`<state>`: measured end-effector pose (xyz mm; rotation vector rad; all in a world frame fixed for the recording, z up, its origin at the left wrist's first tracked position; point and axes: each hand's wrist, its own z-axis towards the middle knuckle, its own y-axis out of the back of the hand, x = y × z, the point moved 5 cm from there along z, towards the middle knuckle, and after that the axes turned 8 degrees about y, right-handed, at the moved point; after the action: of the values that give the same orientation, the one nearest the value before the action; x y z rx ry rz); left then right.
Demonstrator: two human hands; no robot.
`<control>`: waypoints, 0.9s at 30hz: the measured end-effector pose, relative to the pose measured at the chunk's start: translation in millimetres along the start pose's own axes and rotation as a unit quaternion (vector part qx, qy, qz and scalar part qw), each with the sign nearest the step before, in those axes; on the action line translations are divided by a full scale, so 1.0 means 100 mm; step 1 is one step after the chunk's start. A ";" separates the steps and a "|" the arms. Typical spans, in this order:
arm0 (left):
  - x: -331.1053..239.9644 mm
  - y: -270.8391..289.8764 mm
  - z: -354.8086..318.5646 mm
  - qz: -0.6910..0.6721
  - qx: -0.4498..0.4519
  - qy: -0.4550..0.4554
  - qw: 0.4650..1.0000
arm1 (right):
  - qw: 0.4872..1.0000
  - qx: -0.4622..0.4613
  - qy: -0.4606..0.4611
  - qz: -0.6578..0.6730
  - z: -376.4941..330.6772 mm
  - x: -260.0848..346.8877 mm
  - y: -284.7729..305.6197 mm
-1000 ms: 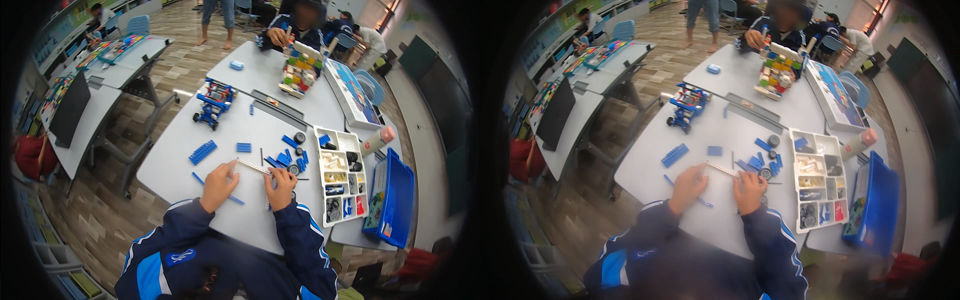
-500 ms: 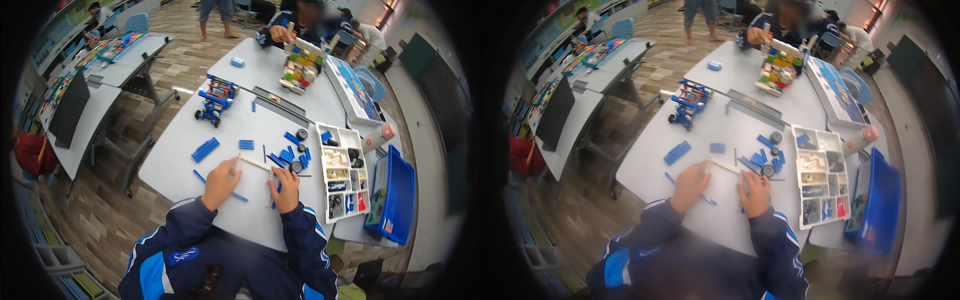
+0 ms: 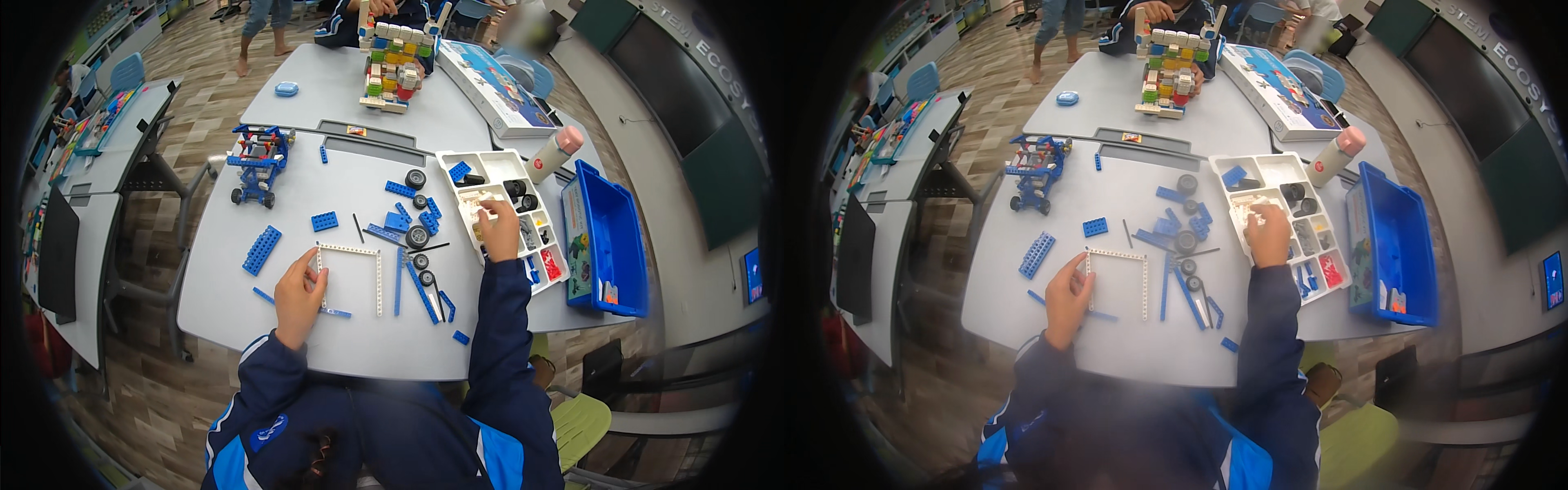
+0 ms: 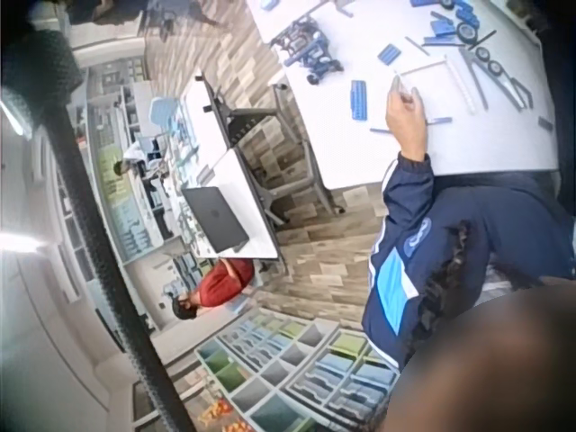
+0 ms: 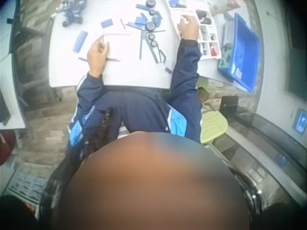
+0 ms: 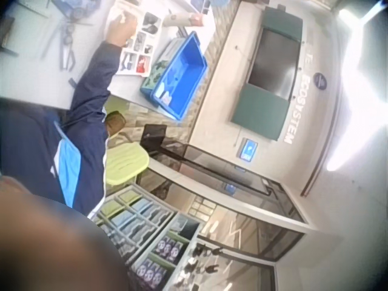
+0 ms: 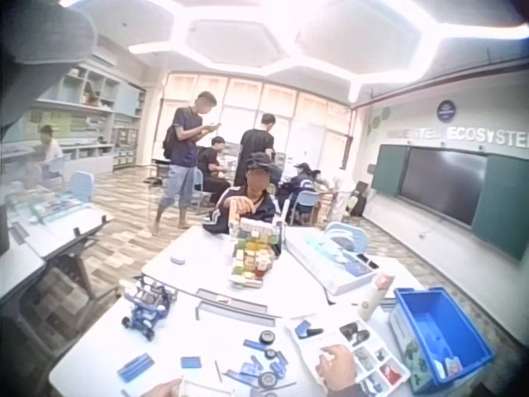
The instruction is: The person assembles a Lego vehicle by connecting blue and white beams, plates, and wheels on a table. They select pieces from a tray, align beams to form a rectangular frame, and attach wheels to the structure.
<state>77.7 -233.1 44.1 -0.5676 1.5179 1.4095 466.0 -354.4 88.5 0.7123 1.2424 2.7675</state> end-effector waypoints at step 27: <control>0.06 0.01 0.00 -0.017 0.042 -0.005 0.999 | 0.986 -0.111 -0.048 0.116 0.20 -0.42 -0.05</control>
<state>74.2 -231.3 39.8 -0.5323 1.5450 1.3136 511.1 -345.2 79.6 1.0128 0.8652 2.9474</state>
